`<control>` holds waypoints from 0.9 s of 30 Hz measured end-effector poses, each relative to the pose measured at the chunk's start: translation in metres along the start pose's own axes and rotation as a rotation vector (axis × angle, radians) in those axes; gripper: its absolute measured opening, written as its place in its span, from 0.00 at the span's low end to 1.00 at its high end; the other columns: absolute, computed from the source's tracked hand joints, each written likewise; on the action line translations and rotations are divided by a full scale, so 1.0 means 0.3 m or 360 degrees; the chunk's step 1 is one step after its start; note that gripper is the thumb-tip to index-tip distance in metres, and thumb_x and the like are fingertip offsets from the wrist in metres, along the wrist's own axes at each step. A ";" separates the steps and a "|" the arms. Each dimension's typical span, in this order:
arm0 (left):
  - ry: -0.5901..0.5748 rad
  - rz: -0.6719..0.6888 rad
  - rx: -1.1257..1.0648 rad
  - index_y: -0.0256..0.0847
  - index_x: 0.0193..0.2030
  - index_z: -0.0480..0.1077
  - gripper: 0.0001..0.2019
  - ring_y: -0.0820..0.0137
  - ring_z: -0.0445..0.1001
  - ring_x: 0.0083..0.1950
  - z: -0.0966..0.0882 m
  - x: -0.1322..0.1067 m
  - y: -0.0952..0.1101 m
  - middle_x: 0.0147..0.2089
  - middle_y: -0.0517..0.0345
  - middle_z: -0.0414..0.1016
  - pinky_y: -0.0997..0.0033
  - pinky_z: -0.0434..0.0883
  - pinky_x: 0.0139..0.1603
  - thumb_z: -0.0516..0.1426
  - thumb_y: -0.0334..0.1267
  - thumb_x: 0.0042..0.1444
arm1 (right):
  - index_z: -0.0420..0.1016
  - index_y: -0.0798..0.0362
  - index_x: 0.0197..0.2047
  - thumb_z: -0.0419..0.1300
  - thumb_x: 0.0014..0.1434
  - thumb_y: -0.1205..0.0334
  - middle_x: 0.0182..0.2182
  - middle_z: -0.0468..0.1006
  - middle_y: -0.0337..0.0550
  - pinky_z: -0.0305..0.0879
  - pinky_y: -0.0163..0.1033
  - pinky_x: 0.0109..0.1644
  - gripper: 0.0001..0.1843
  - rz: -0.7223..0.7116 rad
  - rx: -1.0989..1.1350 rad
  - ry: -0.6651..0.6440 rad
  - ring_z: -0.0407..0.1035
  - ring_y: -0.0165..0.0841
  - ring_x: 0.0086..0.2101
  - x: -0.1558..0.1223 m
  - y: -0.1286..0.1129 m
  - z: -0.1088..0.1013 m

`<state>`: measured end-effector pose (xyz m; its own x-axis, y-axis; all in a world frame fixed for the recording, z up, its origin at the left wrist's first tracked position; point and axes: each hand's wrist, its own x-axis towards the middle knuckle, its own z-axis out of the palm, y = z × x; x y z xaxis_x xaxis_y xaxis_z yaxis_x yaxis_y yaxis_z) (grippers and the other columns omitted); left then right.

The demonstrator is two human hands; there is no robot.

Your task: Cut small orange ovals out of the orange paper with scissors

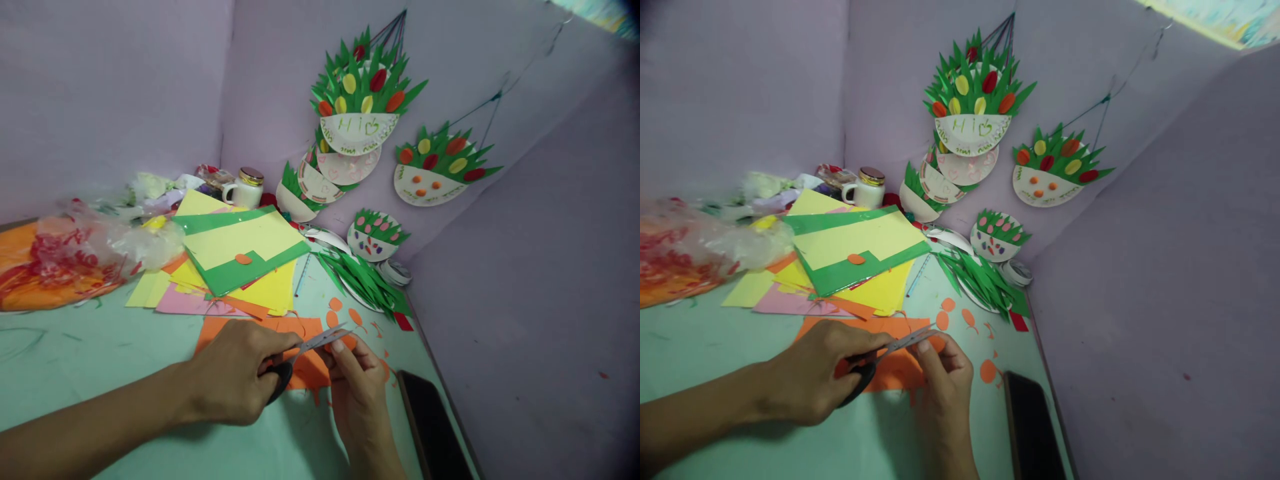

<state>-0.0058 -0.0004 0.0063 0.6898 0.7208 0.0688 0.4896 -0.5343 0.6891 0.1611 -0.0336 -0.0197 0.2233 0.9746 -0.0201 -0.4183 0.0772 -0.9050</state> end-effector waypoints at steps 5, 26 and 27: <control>-0.0015 -0.0002 0.0039 0.42 0.39 0.70 0.15 0.71 0.67 0.27 -0.006 0.000 0.000 0.27 0.61 0.72 0.75 0.58 0.27 0.49 0.28 0.45 | 0.77 0.53 0.25 0.66 0.46 0.61 0.23 0.78 0.41 0.66 0.37 0.36 0.05 -0.0002 -0.0061 0.0043 0.71 0.32 0.28 0.001 0.002 -0.004; -0.0093 0.0037 -0.0015 0.41 0.24 0.58 0.06 0.76 0.59 0.21 -0.024 0.004 -0.012 0.19 0.66 0.61 0.77 0.53 0.24 0.47 0.25 0.43 | 0.78 0.54 0.27 0.65 0.46 0.60 0.23 0.77 0.41 0.66 0.35 0.31 0.06 -0.0046 -0.0358 0.0075 0.70 0.33 0.27 0.015 0.001 -0.030; -0.0100 0.0033 -0.0012 0.41 0.24 0.57 0.06 0.76 0.58 0.21 -0.025 0.002 -0.013 0.19 0.66 0.61 0.77 0.53 0.24 0.47 0.25 0.43 | 0.78 0.54 0.27 0.65 0.46 0.60 0.22 0.77 0.41 0.66 0.35 0.31 0.06 -0.0044 -0.0364 0.0079 0.70 0.34 0.27 0.015 0.000 -0.031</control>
<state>-0.0112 0.0055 0.0090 0.7318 0.6805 0.0377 0.4712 -0.5452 0.6933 0.1703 -0.0311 -0.0238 0.2771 0.9608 -0.0095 -0.2024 0.0487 -0.9781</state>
